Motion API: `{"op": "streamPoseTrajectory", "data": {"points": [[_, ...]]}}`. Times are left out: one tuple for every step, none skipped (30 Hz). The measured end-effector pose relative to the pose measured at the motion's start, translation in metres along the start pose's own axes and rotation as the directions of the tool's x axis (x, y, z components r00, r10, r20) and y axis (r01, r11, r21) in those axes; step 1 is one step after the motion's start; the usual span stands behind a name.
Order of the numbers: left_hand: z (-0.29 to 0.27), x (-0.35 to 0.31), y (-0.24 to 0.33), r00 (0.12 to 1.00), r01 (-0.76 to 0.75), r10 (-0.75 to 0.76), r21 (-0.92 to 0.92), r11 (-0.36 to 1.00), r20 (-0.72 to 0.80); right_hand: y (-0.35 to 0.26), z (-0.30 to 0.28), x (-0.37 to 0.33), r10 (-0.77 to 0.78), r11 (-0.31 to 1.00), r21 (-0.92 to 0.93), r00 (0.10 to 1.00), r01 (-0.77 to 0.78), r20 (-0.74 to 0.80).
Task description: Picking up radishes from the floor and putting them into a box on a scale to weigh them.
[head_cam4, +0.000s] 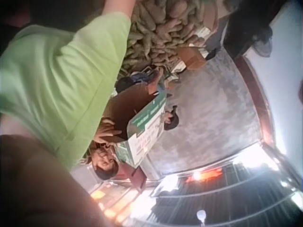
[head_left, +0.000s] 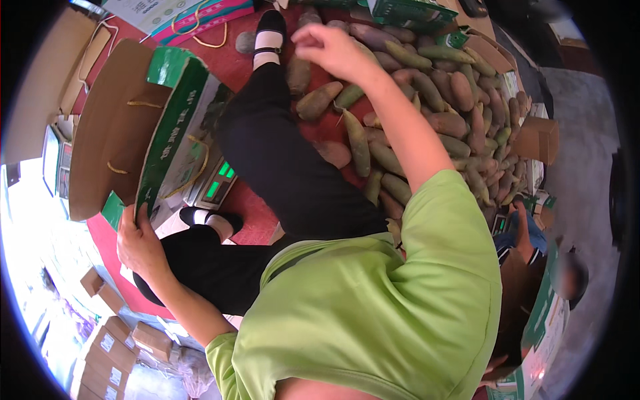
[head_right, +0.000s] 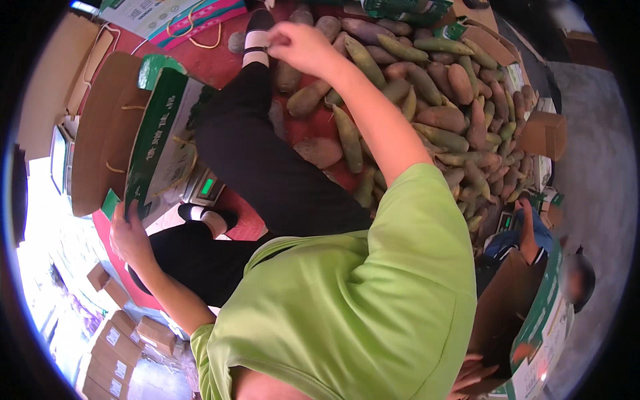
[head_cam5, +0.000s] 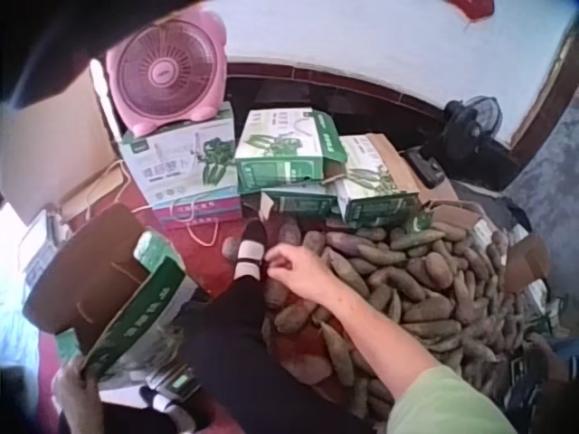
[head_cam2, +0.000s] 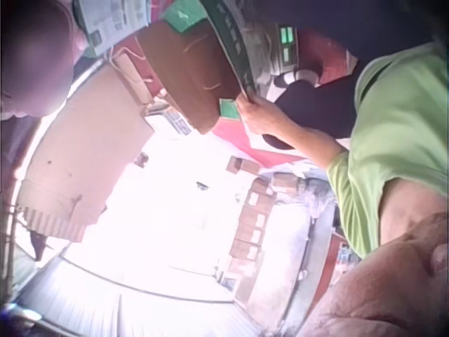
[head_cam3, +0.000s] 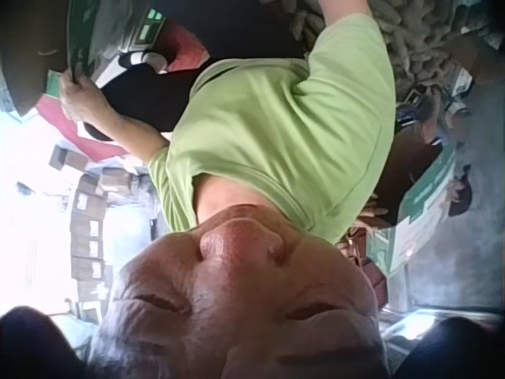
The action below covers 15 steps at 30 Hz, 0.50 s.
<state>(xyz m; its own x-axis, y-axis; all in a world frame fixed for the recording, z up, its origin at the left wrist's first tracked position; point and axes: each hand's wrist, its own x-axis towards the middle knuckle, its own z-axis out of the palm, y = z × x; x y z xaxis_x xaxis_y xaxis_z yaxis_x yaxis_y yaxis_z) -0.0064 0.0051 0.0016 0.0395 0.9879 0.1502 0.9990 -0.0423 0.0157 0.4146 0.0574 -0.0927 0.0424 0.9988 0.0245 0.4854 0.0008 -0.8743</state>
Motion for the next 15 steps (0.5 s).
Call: {"op": "streamPoseTrajectory", "data": {"points": [[0.001, 0.001, -0.002, 1.000, -0.013, 0.013, 0.011, 1.000, -0.021, 0.028, 0.002, -0.016, 0.072, 0.997, -0.021, 0.997, -0.073, -0.008], [0.001, 0.001, -0.002, 0.999, -0.026, 0.026, 0.012, 1.000, -0.023, 0.051, 0.004, -0.033, 0.141, 0.986, -0.085, 0.989, -0.144, -0.034], [0.001, 0.001, -0.003, 0.999, -0.031, 0.031, 0.016, 0.999, -0.020, 0.071, 0.006, -0.052, 0.207, 0.966, -0.145, 0.976, -0.214, -0.061], [0.003, 0.001, -0.005, 0.999, -0.030, 0.030, 0.014, 0.999, -0.020, 0.085, 0.008, -0.070, 0.312, 0.923, -0.206, 0.946, -0.323, -0.088], [0.005, 0.001, -0.005, 0.999, -0.030, 0.030, 0.011, 1.000, -0.020, 0.100, 0.010, -0.088, 0.410, 0.864, -0.264, 0.904, -0.428, -0.123], [0.005, 0.003, -0.004, 0.999, -0.037, 0.037, 0.011, 0.999, -0.019, 0.123, 0.011, -0.107, 0.467, 0.812, -0.320, 0.872, -0.488, -0.146], [0.004, 0.002, -0.004, 0.999, -0.035, 0.035, -0.012, 0.999, -0.017, 0.144, 0.015, -0.123, 0.518, 0.755, -0.372, 0.839, -0.539, -0.165], [0.005, 0.002, -0.004, 0.999, -0.033, 0.032, -0.035, 0.999, -0.015, 0.158, 0.018, -0.137, 0.589, 0.688, -0.408, 0.790, -0.601, -0.169], [0.005, 0.001, -0.004, 0.999, -0.033, 0.032, -0.031, 0.999, -0.013, 0.167, 0.020, -0.152, 0.655, 0.613, -0.443, 0.734, -0.654, -0.178], [0.006, 0.002, -0.005, 0.999, -0.035, 0.035, -0.032, 0.999, -0.013, 0.173, 0.020, -0.167, 0.657, 0.612, -0.441, 0.732, -0.657, -0.178], [0.006, 0.003, -0.005, 0.999, -0.038, 0.038, -0.033, 0.999, -0.013, 0.179, 0.020, -0.183, 0.703, 0.554, -0.432, 0.678, -0.712, -0.216], [0.008, 0.003, -0.005, 0.999, -0.040, 0.040, -0.033, 0.999, -0.011, 0.180, 0.020, -0.196, 0.743, 0.492, -0.421, 0.619, -0.762, -0.253], [0.008, 0.003, -0.006, 0.999, -0.033, 0.033, -0.029, 0.999, -0.013, 0.172, 0.020, -0.203, 0.744, 0.495, -0.419, 0.620, -0.761, -0.249], [0.008, 0.002, -0.007, 1.000, -0.026, 0.025, -0.026, 0.999, -0.014, 0.163, 0.019, -0.210, 0.799, 0.393, -0.506, 0.557, -0.768, -0.225], [0.007, 0.002, -0.006, 1.000, -0.026, 0.025, -0.027, 0.999, -0.015, 0.153, 0.016, -0.217, 0.847, 0.285, -0.588, 0.486, -0.757, -0.215]]}}
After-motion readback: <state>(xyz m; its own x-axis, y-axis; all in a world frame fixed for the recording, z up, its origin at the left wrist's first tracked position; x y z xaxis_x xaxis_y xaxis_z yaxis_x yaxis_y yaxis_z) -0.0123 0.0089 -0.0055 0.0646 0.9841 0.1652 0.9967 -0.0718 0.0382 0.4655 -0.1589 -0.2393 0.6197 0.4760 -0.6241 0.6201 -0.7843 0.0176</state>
